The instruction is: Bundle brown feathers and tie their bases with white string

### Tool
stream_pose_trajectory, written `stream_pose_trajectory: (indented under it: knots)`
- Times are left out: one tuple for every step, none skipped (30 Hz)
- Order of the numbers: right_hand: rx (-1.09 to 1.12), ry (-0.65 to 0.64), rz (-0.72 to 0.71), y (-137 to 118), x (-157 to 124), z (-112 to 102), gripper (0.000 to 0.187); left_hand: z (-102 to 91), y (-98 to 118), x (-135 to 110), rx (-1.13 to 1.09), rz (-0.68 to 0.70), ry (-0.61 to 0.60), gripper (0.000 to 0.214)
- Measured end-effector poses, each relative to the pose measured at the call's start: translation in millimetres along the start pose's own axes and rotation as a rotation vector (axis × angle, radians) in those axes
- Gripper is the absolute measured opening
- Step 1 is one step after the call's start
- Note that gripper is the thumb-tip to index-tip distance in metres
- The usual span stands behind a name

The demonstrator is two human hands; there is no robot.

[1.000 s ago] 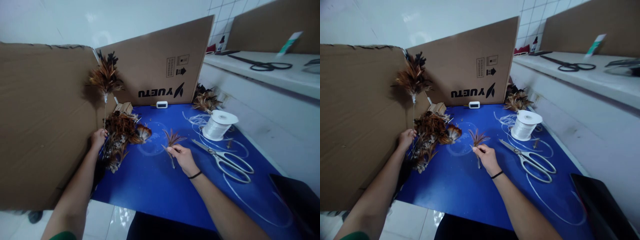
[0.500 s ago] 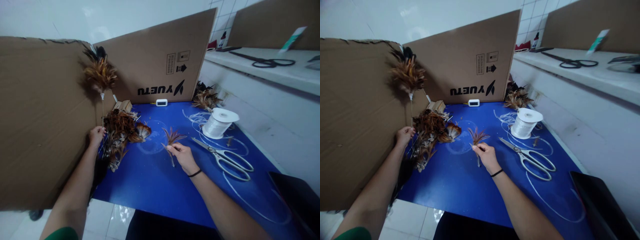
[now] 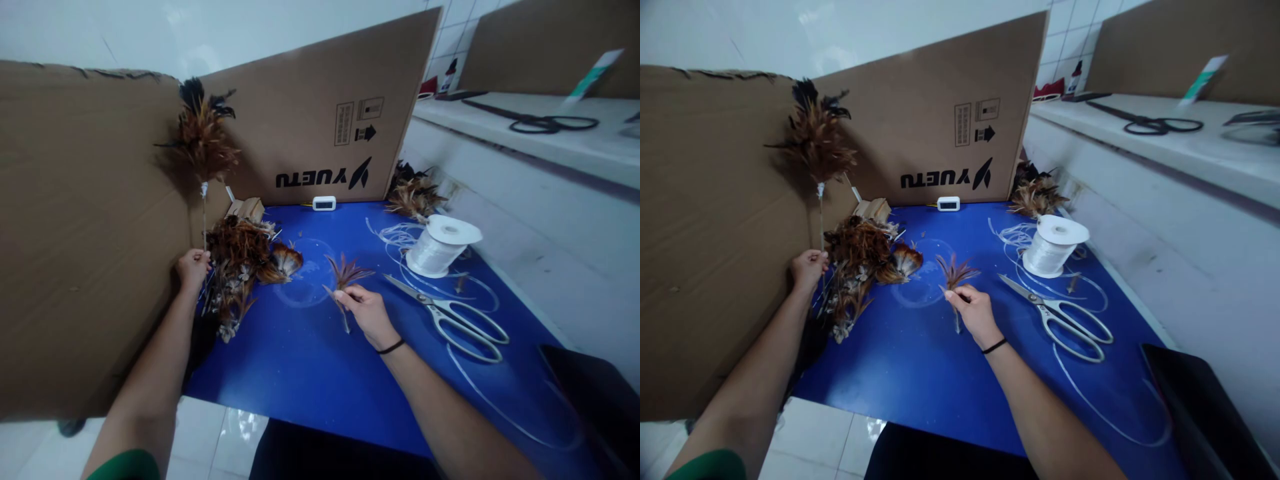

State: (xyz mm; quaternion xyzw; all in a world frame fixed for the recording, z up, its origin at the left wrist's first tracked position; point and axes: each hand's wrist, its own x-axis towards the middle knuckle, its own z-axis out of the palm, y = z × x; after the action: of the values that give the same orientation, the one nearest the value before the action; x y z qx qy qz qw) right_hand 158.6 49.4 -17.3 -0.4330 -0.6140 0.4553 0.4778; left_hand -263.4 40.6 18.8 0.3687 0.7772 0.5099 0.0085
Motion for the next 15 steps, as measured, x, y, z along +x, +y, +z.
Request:
stream_pose_trajectory:
  knots:
    - [-0.004, -0.002, 0.001, 0, 0, 0, 0.033, -0.6, 0, 0, 0.004, 0.010, -0.007, 0.022]
    - [-0.007, -0.004, 0.001, 1, 0, 0, 0.032, -1.4, 0, 0, 0.010, 0.022, -0.016, 0.022]
    - [-0.007, -0.005, 0.002, 1, 0, 0, 0.032, -2.3, 0, 0, 0.015, 0.035, -0.025, 0.022]
    - [-0.007, -0.005, 0.003, 1, 0, 0, 0.032, -3.4, 1, 0, 0.020, 0.047, -0.035, 0.022]
    - [-0.008, -0.004, 0.002, 1, 0, 0, 0.031, -4.4, 1, 0, 0.025, 0.059, -0.045, 0.023]
    - [-0.010, -0.002, 0.001, 1, 0, 0, 0.032, -5.4, 2, -1, 0.029, 0.069, -0.054, 0.023]
    - [-0.013, 0.000, -0.001, 1, 0, 0, 0.032, -6.2, 3, -1, 0.031, 0.078, -0.063, 0.023]
    - [-0.016, 0.000, -0.003, 1, 0, 0, 0.032, -6.9, 5, -1, 0.033, 0.085, -0.072, 0.024]
    - [-0.018, -0.001, -0.005, 1, 0, 0, 0.032, -7.3, 6, -2, 0.034, 0.089, -0.080, 0.024]
    - [-0.018, -0.002, -0.008, 1, 0, 0, 0.033, -7.7, 7, -2, 0.034, 0.091, -0.088, 0.024]
    - [-0.019, -0.004, -0.011, 1, 0, 0, 0.033, -7.9, 8, -2, 0.035, 0.091, -0.094, 0.025]
    - [-0.020, -0.007, -0.013, 1, 0, 0, 0.034, -8.0, 10, -3, 0.036, 0.090, -0.100, 0.025]
    - [-0.020, -0.009, -0.016, 1, 0, 0, 0.034, -8.1, 11, -3, 0.038, 0.088, -0.104, 0.025]
    - [-0.022, -0.010, -0.018, 2, 0, 0, 0.034, -8.2, 12, -3, 0.039, 0.085, -0.106, 0.026]
    - [-0.026, -0.010, -0.019, 2, 0, 0, 0.034, -8.2, 13, -3, 0.041, 0.082, -0.106, 0.025]
